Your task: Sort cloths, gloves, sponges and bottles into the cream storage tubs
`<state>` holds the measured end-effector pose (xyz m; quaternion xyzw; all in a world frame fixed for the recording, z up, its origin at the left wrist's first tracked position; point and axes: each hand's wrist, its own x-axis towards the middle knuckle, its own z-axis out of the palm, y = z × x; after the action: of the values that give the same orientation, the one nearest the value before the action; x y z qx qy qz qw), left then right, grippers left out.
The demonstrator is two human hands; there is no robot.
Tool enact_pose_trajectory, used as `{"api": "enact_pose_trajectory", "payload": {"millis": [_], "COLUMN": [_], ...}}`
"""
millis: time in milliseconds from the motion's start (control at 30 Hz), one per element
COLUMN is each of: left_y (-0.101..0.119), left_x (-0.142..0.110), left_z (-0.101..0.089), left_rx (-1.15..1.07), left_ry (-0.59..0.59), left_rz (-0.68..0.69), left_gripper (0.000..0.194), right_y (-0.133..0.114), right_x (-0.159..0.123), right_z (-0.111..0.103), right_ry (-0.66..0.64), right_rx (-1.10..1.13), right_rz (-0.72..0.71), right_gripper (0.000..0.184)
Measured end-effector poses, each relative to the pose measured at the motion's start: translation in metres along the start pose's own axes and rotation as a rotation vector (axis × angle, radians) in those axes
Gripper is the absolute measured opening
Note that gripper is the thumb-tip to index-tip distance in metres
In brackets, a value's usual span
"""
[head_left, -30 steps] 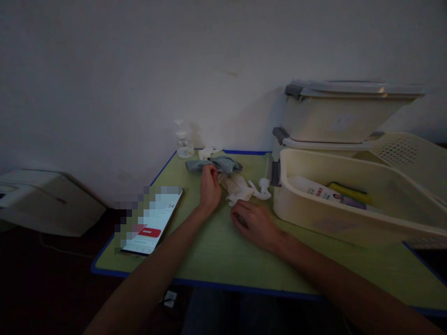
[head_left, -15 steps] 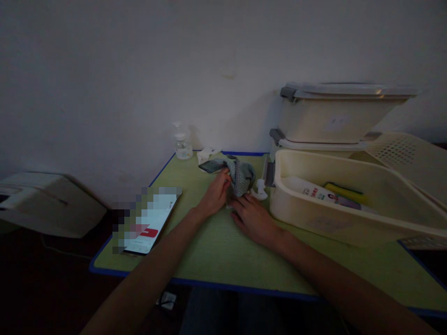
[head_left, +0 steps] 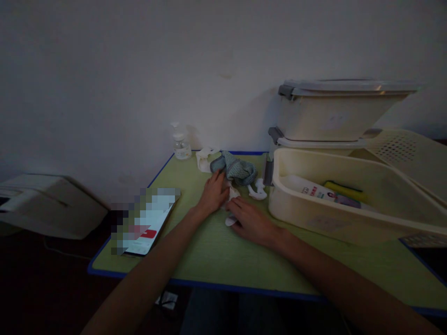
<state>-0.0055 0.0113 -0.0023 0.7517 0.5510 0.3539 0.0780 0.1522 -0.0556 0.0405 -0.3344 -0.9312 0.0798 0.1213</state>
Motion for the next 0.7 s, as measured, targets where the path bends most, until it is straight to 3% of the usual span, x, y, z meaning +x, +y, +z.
{"api": "enact_pose_trajectory", "payload": {"millis": [133,400,600,700], "left_y": [0.001,0.008,0.012,0.012], "left_x": [0.000,-0.003,-0.004,-0.004], "left_z": [-0.003,-0.008,-0.010,-0.009], "left_rx": [-0.142,-0.264,-0.049,-0.029], "left_ry": [0.046,-0.027,-0.235,-0.133], "left_rz": [0.095,0.272,0.284,0.275], "left_gripper": [0.060,0.071,0.050,0.056], "right_y": [0.000,0.000,0.001,-0.002], "right_x": [0.000,0.002,0.002,0.004], "right_z": [0.001,0.003,0.004,0.005], "right_ry": [-0.017,0.014,-0.004,0.007], "right_rx": [-0.031,-0.015,0.010,0.045], "right_rz": [-0.010,0.087,0.108,0.143], "right_gripper": [0.020,0.022,0.021,0.020]}}
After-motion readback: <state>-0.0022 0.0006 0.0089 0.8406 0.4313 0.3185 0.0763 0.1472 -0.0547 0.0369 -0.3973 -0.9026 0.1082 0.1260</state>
